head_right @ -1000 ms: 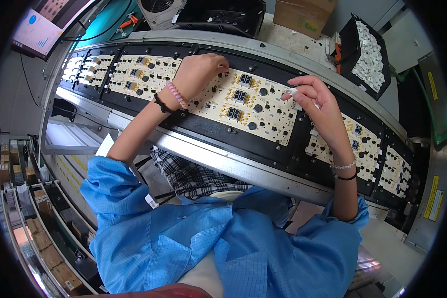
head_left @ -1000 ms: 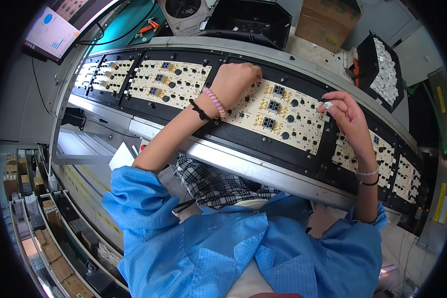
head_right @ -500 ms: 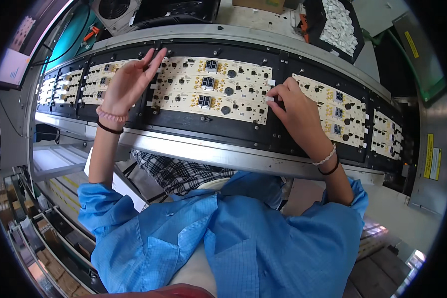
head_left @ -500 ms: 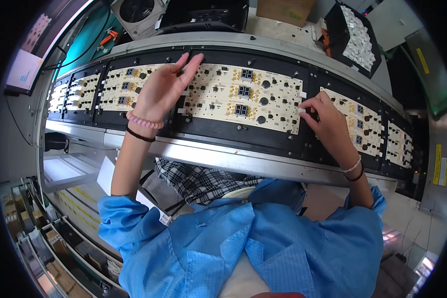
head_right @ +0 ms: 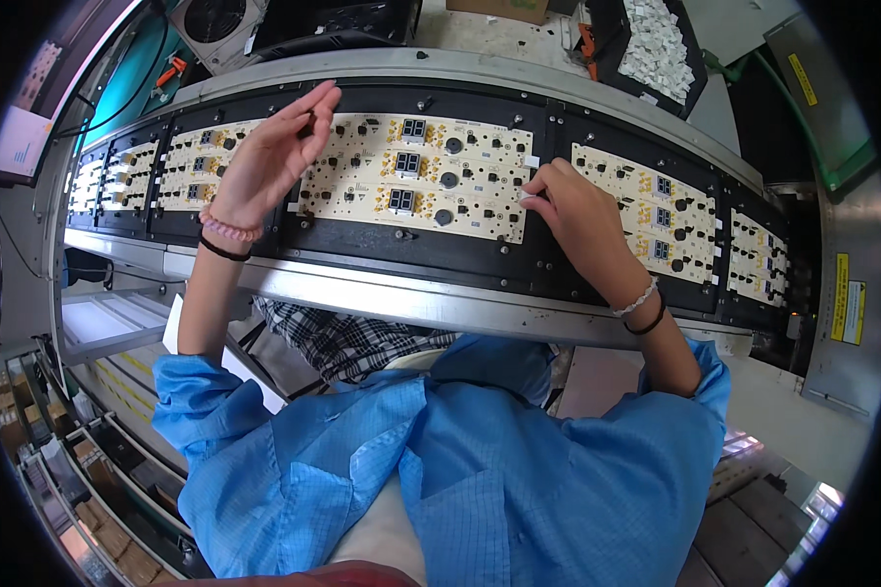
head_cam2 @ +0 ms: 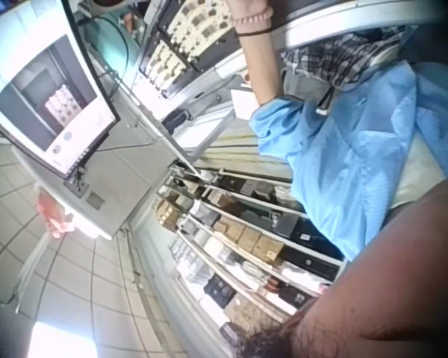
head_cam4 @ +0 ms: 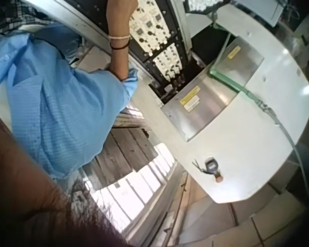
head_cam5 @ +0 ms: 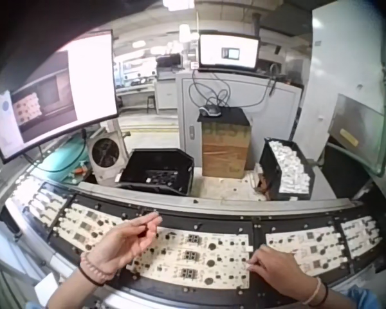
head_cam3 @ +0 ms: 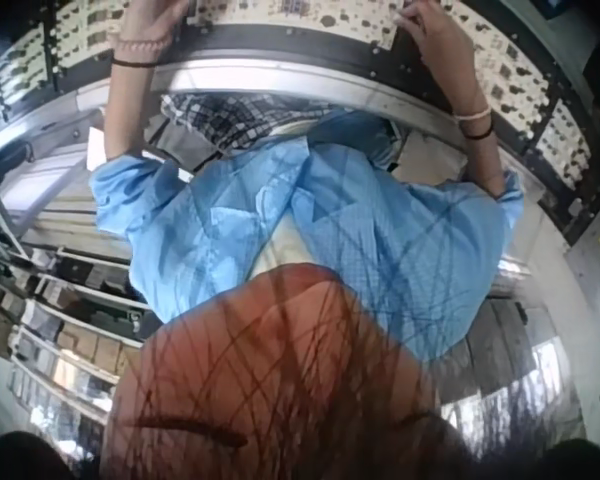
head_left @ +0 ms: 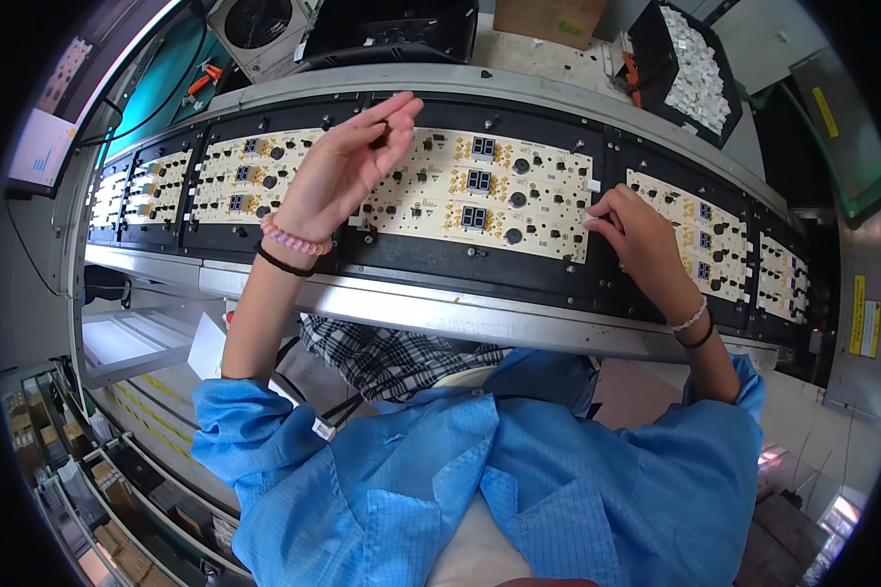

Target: Placing small components onto printed circuit boards on a production assembly line.

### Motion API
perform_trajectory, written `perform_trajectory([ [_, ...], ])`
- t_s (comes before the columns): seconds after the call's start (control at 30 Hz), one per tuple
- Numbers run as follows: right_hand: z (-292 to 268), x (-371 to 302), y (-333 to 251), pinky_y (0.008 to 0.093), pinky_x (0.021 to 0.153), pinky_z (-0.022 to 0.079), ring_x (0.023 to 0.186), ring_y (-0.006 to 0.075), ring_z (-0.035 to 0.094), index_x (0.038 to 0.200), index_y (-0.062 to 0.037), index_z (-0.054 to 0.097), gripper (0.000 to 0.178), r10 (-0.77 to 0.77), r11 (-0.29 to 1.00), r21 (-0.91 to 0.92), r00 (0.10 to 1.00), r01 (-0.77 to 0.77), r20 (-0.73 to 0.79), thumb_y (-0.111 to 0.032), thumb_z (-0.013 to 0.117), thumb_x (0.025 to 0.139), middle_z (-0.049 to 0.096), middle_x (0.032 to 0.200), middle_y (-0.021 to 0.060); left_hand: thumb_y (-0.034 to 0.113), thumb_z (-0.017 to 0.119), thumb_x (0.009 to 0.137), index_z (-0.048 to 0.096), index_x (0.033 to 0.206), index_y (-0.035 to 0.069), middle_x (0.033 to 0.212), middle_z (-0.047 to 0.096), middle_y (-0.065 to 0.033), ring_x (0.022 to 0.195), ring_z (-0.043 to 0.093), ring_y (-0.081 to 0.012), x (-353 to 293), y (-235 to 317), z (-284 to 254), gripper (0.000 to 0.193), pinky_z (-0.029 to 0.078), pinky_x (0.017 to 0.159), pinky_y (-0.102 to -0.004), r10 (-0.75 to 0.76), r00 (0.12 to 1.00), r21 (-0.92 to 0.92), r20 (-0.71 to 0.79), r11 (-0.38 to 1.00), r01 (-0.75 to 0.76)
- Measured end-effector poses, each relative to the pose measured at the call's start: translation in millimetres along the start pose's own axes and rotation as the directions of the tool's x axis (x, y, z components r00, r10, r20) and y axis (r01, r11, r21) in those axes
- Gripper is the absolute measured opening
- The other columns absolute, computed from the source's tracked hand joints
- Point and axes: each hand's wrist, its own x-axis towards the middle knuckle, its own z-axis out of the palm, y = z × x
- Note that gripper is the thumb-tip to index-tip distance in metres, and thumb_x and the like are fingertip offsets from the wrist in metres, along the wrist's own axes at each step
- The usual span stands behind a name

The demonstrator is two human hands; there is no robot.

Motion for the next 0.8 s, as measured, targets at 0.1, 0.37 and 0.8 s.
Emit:
perform_trajectory([
  [0.1, -10, 9, 10, 0.0247, 0.052, 0.037, 0.057, 0.0144, 0.045, 0.100, -0.0063, 0.065, 0.015, -0.020, 0.999, -0.032, 0.991, 0.025, 0.134, -0.015, 0.067, 0.088, 0.048, 0.071, 0.0019, 0.002, 0.034, 0.099, 0.031, 0.141, -0.010, 0.139, 0.046, -0.0187, 0.105, 0.059, -0.0143, 0, -4, -3, 0.044, 0.051, 0.097, -0.0248, -0.010, 0.999, 0.041, 0.031, 0.999, 0.009],
  [0.37, -32, 67, 53, 0.0239, 0.060, 0.047, 0.090, 0.0141, 0.051, 0.134, 0.0020, 0.041, 0.034, 0.308, -0.554, 0.824, 0.889, -0.122, 0.339, -0.014, 0.037, 0.104, 0.050, 0.110, 0.0109, 0.014, 0.048, 0.100, 0.042, 0.134, -0.006, 0.138, 0.049, -0.0200, 0.088, 0.064, -0.0059, -4, -12, -2, 0.039, 0.057, 0.078, -0.0152, -0.093, 0.996, 0.134, 0.005, 0.987, 0.091],
  [0.8, -23, 54, 16, 0.0165, 0.041, 0.026, 0.054, 0.0027, 0.028, 0.093, -0.0051, 0.045, 0.024, 0.150, -0.434, 0.851, 0.907, -0.297, 0.393, -0.027, 0.044, 0.104, 0.034, 0.071, -0.0029, 0.014, 0.068, 0.086, 0.064, 0.109, 0.009, 0.084, 0.064, 0.0027, 0.073, 0.055, -0.0100, 4, -16, -13, 0.024, 0.043, 0.059, -0.0220, 0.289, 0.924, 0.967, 0.252, -0.039, -0.252],
])
